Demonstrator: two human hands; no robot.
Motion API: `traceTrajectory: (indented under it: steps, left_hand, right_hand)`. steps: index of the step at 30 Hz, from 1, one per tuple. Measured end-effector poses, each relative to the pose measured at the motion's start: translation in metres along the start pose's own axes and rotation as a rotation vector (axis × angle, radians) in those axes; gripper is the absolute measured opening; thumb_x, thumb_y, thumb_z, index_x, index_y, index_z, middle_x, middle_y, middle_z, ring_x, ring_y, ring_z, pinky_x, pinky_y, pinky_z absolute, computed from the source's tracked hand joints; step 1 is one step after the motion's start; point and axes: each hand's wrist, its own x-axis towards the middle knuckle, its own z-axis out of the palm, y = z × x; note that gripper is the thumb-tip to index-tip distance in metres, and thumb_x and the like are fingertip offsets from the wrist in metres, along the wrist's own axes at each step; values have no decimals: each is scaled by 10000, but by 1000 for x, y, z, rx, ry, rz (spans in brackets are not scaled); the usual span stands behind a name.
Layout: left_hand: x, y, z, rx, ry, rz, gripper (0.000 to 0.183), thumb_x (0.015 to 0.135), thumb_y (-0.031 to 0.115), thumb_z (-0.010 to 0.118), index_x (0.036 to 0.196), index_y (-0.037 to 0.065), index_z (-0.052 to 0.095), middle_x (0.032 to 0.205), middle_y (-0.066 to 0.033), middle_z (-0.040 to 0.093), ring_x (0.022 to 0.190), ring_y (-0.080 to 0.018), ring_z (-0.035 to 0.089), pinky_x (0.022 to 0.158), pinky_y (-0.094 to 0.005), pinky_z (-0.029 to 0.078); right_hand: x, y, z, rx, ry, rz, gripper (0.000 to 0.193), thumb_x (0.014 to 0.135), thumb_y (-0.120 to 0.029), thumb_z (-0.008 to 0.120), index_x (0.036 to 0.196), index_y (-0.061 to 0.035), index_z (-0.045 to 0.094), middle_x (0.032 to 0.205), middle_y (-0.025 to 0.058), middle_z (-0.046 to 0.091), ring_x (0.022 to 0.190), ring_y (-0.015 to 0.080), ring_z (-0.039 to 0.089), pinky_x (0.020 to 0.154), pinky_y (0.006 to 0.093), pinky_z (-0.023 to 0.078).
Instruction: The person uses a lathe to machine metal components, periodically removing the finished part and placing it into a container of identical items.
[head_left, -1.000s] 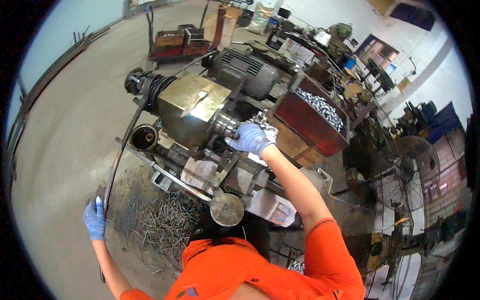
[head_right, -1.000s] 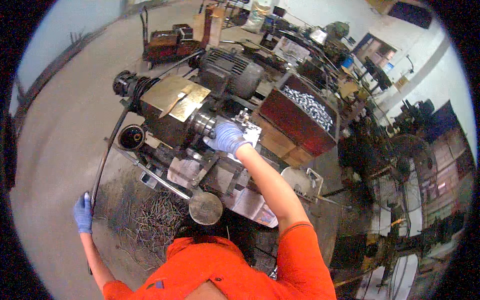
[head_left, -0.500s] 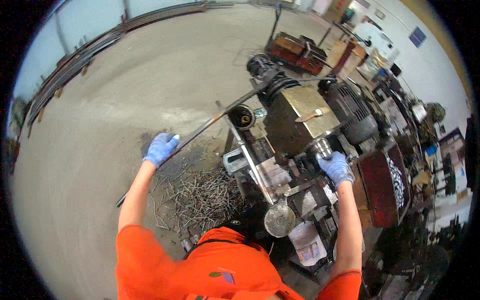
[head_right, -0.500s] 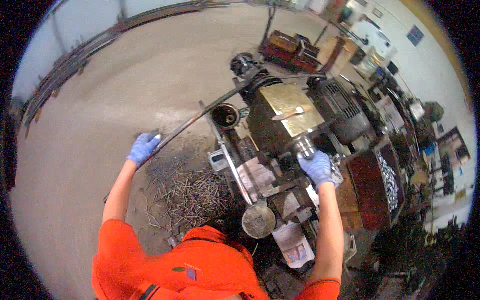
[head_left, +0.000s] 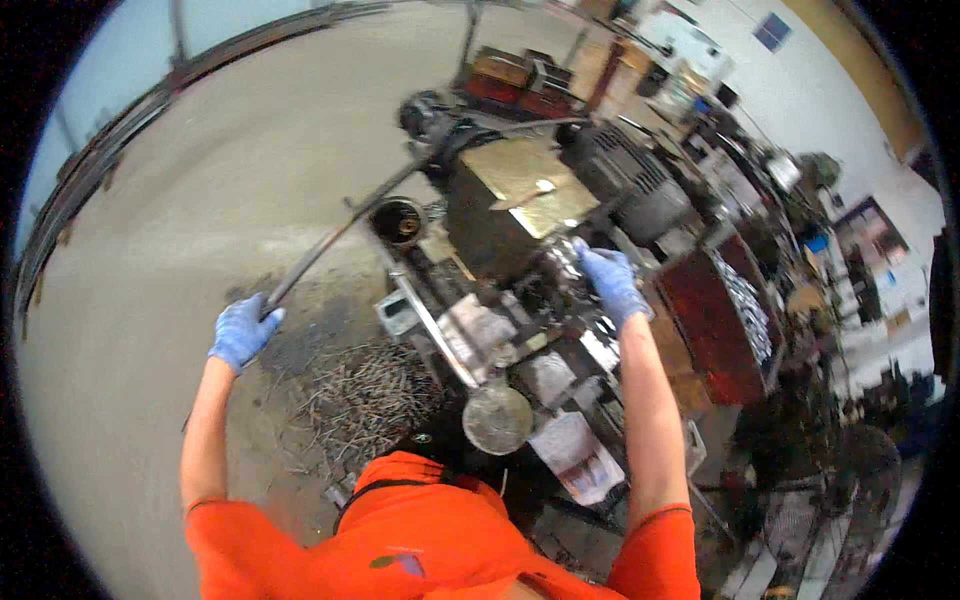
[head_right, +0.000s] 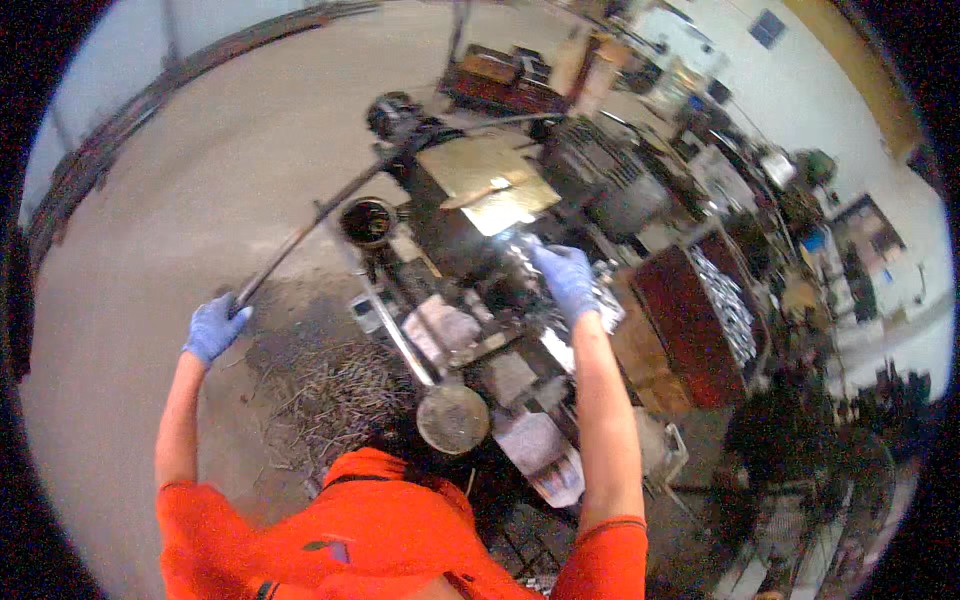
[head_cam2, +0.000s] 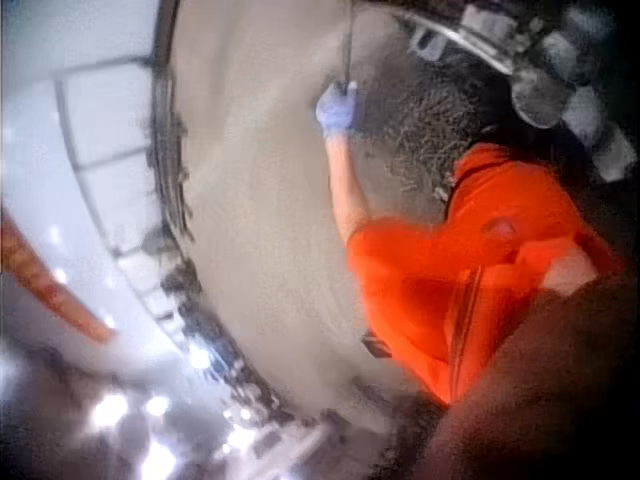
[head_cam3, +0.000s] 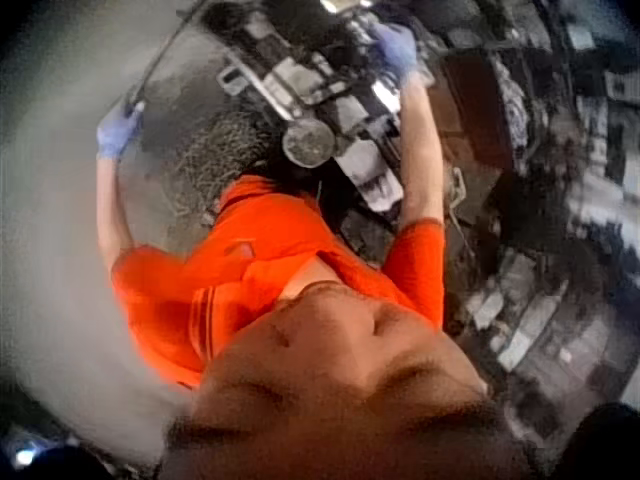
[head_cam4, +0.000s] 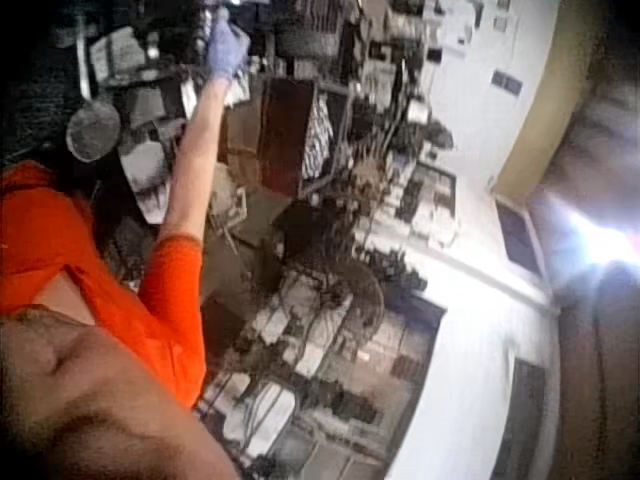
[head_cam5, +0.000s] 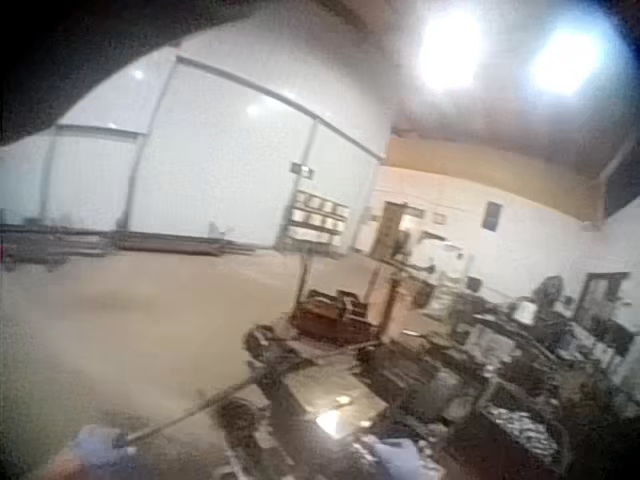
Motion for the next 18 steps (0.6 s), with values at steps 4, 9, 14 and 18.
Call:
traceTrajectory:
  steps: [4,9,14,18]
  left_hand:
    - [63,-21,27,283,78,120,177,762,264,552,787,94,597,735,-157,624,730,-330,609,655,-448,458]
    - [175,-114,33,432,327,375,172,709,112,555,880,89,556,667,-135,576,567,-311,570,557,-419,425]
    - [195,-122,27,571,340,303,145,739,149,554,871,88,561,707,-113,609,635,-278,603,581,-401,441]
    - [183,-77,12,356,319,174,156,771,195,555,868,89,614,746,-138,627,699,-295,620,658,-398,477]
  right_hand:
    - [11,2,1,188,83,34,486,746,-460,692,933,-15,643,824,34,633,733,110,554,682,246,449]
    - [21,10,0,330,55,24,454,746,-473,688,809,-27,632,599,-6,531,529,99,462,514,253,378]
    - [14,-1,3,129,71,54,401,794,-413,649,809,-12,652,621,25,589,525,107,506,529,266,409]
    - [-12,0,-20,-142,298,-68,420,793,-363,675,873,49,643,724,23,624,653,80,529,616,245,452]
